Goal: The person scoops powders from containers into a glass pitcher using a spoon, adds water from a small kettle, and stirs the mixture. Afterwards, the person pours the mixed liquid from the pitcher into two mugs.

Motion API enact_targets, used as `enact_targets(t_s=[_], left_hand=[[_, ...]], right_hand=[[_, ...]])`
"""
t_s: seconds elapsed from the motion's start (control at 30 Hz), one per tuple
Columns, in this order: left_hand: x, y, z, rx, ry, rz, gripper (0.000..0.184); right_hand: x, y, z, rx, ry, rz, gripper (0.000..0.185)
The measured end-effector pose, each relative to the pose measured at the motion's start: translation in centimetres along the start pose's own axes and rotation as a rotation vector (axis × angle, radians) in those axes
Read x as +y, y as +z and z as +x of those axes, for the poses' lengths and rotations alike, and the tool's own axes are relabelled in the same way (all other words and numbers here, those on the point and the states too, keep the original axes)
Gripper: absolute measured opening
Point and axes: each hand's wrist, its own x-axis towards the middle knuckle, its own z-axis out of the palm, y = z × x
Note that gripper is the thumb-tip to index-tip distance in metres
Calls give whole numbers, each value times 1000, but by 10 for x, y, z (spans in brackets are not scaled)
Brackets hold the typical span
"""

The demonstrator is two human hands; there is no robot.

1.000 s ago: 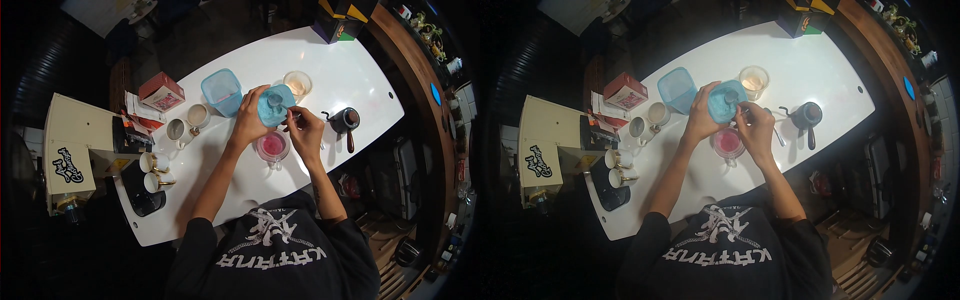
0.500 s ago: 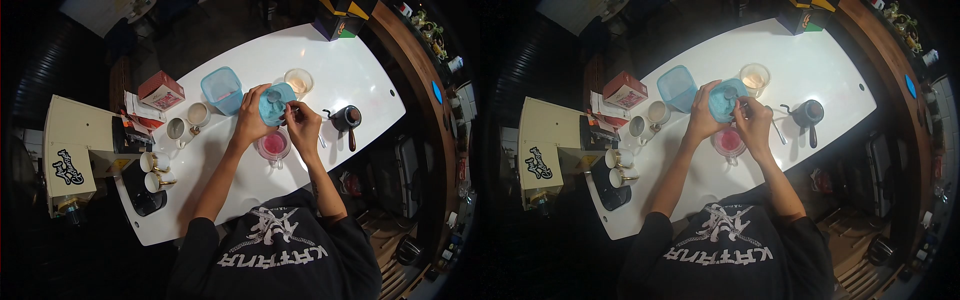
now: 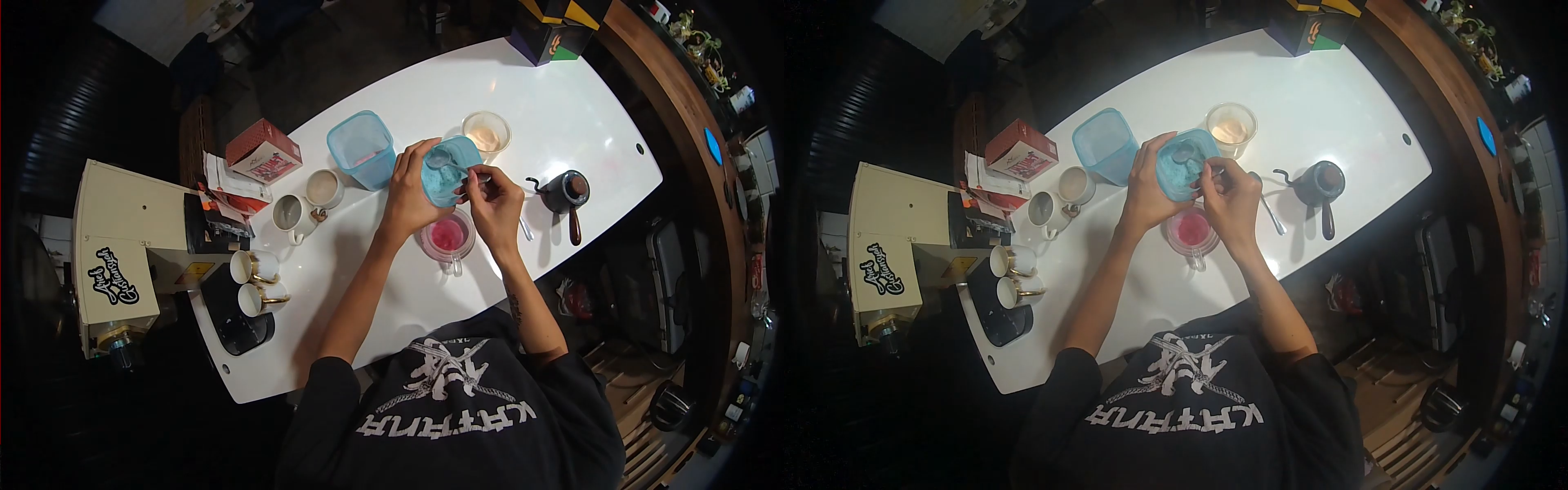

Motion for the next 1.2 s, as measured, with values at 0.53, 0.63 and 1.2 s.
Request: enact_targets(t_s=[0.53, 0.63, 1.2], left_hand=[[1, 0, 1, 17, -13, -12, 104], [-1, -1, 1, 8, -1, -8, 104], [-2, -6, 4, -12, -97, -61, 102]], right_hand=[[-6, -10, -9, 20, 44, 175, 16], [-11, -16, -11, 33, 40, 193, 16], [-17, -52, -21, 7, 84, 277, 22]])
